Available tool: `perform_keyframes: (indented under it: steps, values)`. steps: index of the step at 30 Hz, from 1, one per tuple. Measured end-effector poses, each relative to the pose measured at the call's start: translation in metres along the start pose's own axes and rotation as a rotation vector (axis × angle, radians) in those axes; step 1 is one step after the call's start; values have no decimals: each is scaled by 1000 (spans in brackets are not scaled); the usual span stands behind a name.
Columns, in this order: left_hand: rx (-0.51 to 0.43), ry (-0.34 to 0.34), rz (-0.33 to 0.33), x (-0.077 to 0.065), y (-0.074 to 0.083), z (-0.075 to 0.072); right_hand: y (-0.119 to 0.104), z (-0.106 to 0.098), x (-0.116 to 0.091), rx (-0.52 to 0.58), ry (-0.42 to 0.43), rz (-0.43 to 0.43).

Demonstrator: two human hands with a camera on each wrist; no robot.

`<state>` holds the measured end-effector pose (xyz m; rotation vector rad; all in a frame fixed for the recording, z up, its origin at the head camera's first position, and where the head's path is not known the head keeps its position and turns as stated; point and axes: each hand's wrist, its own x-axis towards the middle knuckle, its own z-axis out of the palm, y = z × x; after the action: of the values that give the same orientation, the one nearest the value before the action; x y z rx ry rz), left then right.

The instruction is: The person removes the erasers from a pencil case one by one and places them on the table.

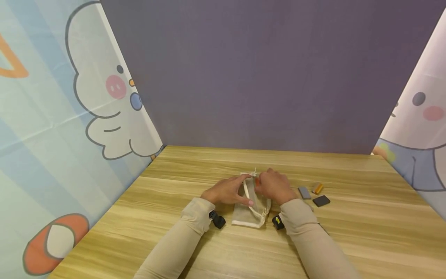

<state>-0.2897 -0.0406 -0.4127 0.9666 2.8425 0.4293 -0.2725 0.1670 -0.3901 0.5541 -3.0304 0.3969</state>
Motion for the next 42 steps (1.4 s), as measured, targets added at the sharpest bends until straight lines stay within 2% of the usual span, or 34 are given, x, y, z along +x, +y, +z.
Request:
perform_keyframes:
  steps: [6, 15, 28, 42]
  values:
    - [12, 3, 9, 1, 0, 0, 0, 2, 1, -6, 1, 4]
    - [-23, -2, 4, -1, 0, 0, 1, 3, 0, -16, 1, 16]
    - [-20, 8, 14, 0, -2, 1, 1, 5, 1, 36, 7, 15]
    - [-15, 14, -2, 0, 0, 0, 1, -2, 0, 21, -99, 73]
